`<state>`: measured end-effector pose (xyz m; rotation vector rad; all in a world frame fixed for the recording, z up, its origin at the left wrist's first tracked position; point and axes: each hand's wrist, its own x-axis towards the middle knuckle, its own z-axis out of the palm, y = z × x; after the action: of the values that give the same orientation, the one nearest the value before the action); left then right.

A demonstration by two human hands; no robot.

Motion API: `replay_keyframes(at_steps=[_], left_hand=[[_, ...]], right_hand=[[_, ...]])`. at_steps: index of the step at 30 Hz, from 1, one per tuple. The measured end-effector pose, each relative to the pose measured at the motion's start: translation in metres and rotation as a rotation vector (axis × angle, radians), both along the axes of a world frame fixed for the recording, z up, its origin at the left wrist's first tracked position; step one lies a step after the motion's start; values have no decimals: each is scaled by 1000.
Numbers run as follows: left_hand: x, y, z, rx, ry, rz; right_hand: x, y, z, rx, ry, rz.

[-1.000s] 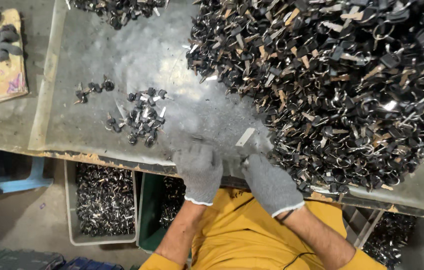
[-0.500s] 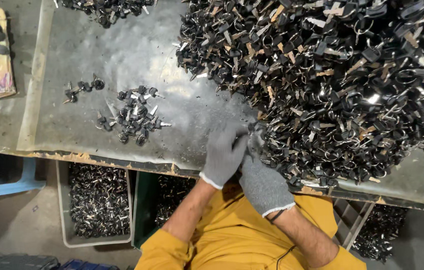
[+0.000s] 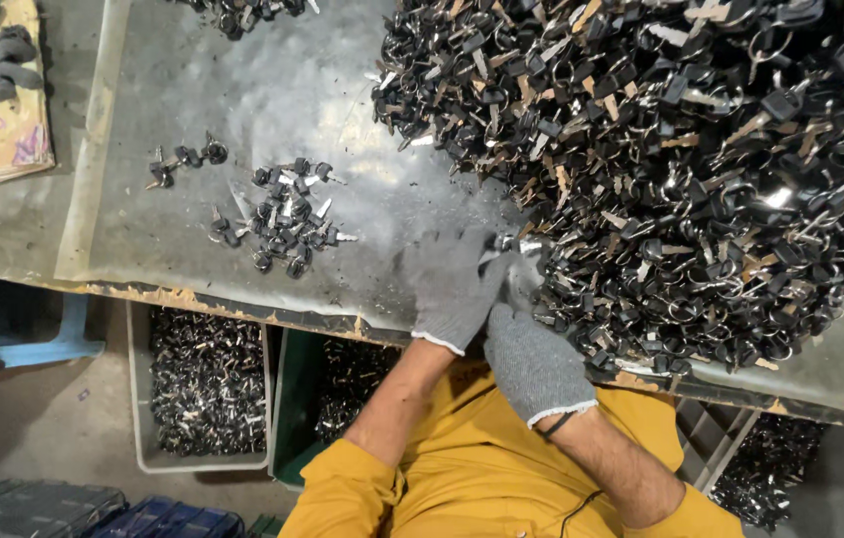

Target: The person, wearing gloves, picks keys one at a time from a large pile of keys on the worktable and places them into a smaller pile on the left side of the table, occasionally dropping keys into a bin below the table edge. The person repeats this sorting motion throughout the episode.

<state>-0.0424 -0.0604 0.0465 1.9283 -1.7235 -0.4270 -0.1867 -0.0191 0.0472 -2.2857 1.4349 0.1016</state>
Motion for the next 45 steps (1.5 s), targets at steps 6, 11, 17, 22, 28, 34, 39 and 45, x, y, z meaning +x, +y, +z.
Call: replay_keyframes(at_steps=[6, 11, 17, 22, 28, 34, 39, 45], left_hand=[[5, 4, -17, 15, 56, -42], [4, -15, -11, -224, 149, -311], [3, -21, 4, -73, -116, -453], [12, 10, 0, -163, -218, -439], [32, 26, -4, 178, 79, -174], [38, 38, 1, 177, 100, -67], [38, 47, 2, 104, 273, -7], [42, 53, -6, -35, -26, -226]], right_hand=[[-5, 3, 2, 149, 2, -31], [-4, 4, -1, 43, -49, -2], [-6, 7, -2, 50, -64, -9], [-8, 12, 1, 94, 2, 10], [-3, 4, 6, 96, -24, -84], [1, 0, 15, 138, -130, -80], [5, -12, 17, 166, -133, -75], [24, -19, 21, 159, -7, -45]])
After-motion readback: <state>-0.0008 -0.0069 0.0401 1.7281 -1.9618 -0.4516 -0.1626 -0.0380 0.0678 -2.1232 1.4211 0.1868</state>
